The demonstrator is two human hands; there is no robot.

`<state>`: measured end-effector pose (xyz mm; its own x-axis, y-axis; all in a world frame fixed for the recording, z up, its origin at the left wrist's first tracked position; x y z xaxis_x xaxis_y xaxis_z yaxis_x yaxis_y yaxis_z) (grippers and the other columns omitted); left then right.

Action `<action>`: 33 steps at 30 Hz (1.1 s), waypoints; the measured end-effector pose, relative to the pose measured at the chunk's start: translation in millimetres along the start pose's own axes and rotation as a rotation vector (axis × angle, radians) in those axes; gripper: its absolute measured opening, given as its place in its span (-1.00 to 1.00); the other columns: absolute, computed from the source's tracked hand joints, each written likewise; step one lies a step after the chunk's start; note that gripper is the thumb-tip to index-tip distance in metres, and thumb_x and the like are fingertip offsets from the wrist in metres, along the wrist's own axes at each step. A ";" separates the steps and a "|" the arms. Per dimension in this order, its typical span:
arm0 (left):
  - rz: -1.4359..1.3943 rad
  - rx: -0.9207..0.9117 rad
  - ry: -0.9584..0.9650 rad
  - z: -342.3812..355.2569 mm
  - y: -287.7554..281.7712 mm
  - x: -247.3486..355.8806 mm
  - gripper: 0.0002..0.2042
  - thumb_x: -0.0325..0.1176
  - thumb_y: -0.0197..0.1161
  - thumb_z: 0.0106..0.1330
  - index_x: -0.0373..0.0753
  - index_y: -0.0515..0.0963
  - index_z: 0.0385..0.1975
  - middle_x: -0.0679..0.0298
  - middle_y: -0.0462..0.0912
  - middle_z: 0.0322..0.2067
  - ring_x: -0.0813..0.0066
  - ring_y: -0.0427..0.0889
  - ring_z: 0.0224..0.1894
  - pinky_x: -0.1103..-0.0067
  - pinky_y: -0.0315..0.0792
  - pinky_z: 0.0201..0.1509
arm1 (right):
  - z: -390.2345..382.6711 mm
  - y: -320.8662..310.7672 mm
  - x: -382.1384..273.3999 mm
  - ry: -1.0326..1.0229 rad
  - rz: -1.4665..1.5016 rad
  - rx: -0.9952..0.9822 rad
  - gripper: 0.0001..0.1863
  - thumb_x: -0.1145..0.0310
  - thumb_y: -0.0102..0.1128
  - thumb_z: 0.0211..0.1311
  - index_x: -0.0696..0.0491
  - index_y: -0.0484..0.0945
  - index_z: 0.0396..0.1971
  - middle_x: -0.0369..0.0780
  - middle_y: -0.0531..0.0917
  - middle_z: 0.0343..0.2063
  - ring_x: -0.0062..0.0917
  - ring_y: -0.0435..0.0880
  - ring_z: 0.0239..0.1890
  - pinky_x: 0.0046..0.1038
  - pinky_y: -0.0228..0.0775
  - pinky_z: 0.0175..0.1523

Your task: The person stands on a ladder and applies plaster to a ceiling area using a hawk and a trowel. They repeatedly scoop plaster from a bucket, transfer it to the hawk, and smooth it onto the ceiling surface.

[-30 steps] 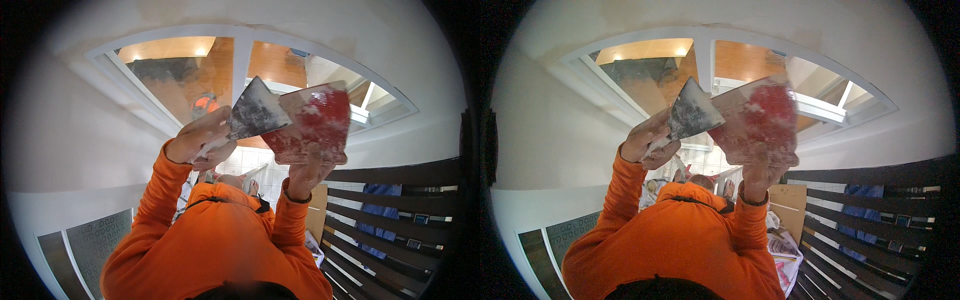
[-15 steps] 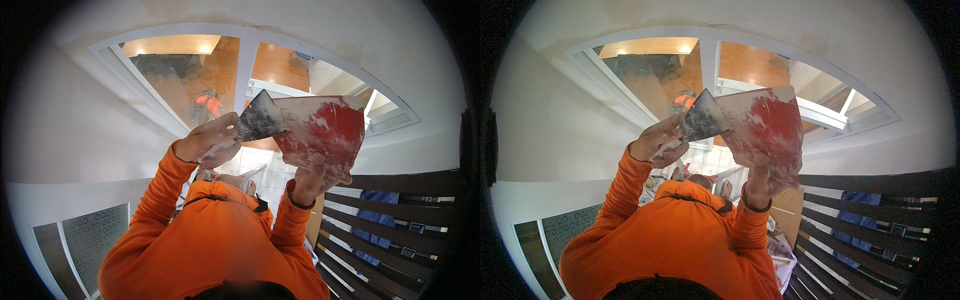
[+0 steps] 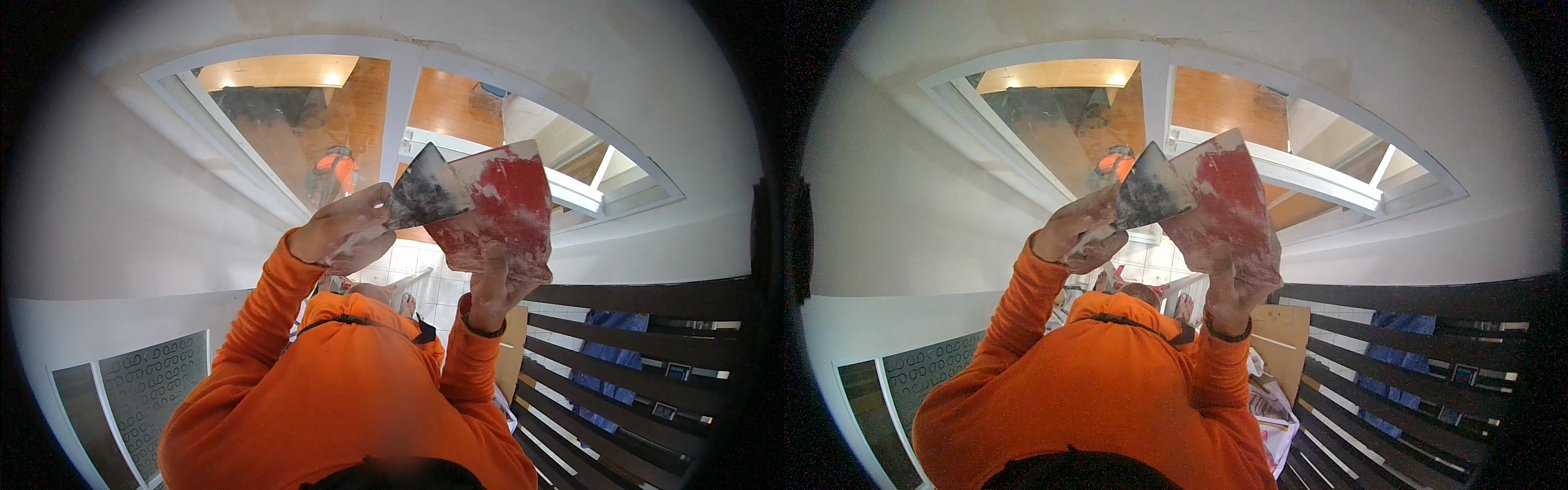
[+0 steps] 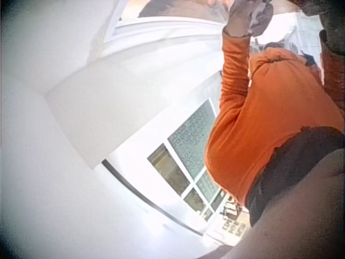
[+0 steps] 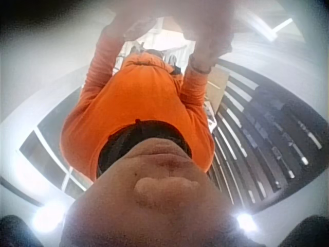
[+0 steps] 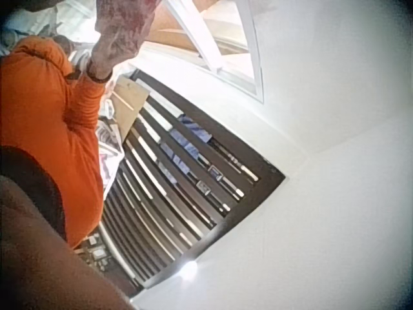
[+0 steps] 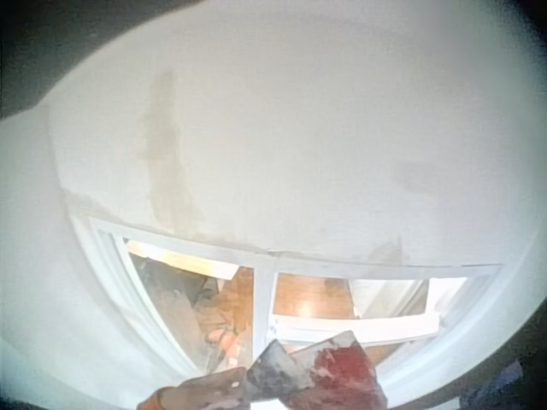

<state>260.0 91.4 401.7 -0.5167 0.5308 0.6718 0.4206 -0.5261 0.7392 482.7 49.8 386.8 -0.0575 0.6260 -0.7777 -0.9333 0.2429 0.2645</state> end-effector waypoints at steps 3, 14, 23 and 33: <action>0.143 0.250 0.005 5.4 12.8 4.3 -0.76 -0.37 -0.02 0.37 -0.33 0.30 -0.05 0.37 0.40 -0.55 0.77 0.25 -0.70 0.77 0.15 -0.65 | -1.7 1.7 1.2 0.021 0.053 0.030 -0.50 0.62 0.19 0.09 0.23 0.33 0.08 -0.07 0.54 -0.04 -0.39 0.57 -0.02 -0.35 0.48 0.11; 0.246 0.138 0.030 2.8 -8.8 -1.5 -0.44 -0.34 0.04 0.31 -0.39 0.11 0.28 0.25 0.49 -0.41 0.73 0.18 -0.75 0.73 0.08 -0.77 | -7.5 17.6 -12.0 0.060 -0.128 -0.212 -0.54 0.52 0.15 0.12 0.41 0.42 0.03 0.00 0.60 -0.11 -0.41 0.58 -0.05 -0.42 0.38 0.07; 0.143 0.183 0.032 2.9 7.0 7.2 -0.42 -0.31 0.03 0.30 -0.37 0.07 0.30 0.21 0.44 -0.46 0.70 0.19 -0.81 0.74 0.12 -0.84 | -2.0 0.2 -6.9 0.077 -0.300 -0.437 -0.57 0.63 0.04 0.09 0.34 0.45 0.03 -0.07 0.66 -0.23 -0.53 0.64 -0.25 -0.53 0.48 -0.14; 0.090 0.189 0.100 -10.8 -4.9 6.4 -0.49 -0.23 -0.04 0.33 -0.36 0.15 0.22 0.26 0.27 -0.81 0.62 0.12 -0.95 0.71 0.12 -0.96 | -7.8 -31.5 24.2 0.523 0.516 0.230 -0.48 0.51 0.11 0.17 0.21 0.24 0.15 -0.08 0.49 0.00 -0.36 0.57 -0.01 -0.37 0.53 0.02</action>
<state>246.6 90.2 401.9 -0.5385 0.4141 0.7339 0.5952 -0.4296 0.6791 507.9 51.5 355.2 -0.6792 0.2838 -0.6768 -0.6488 0.1990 0.7345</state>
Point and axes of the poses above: each hand's wrist, its own z-axis towards the middle knuckle, its own y-axis out of the palm, x = y × z, the point moved 3 cm from there along z, towards the middle knuckle
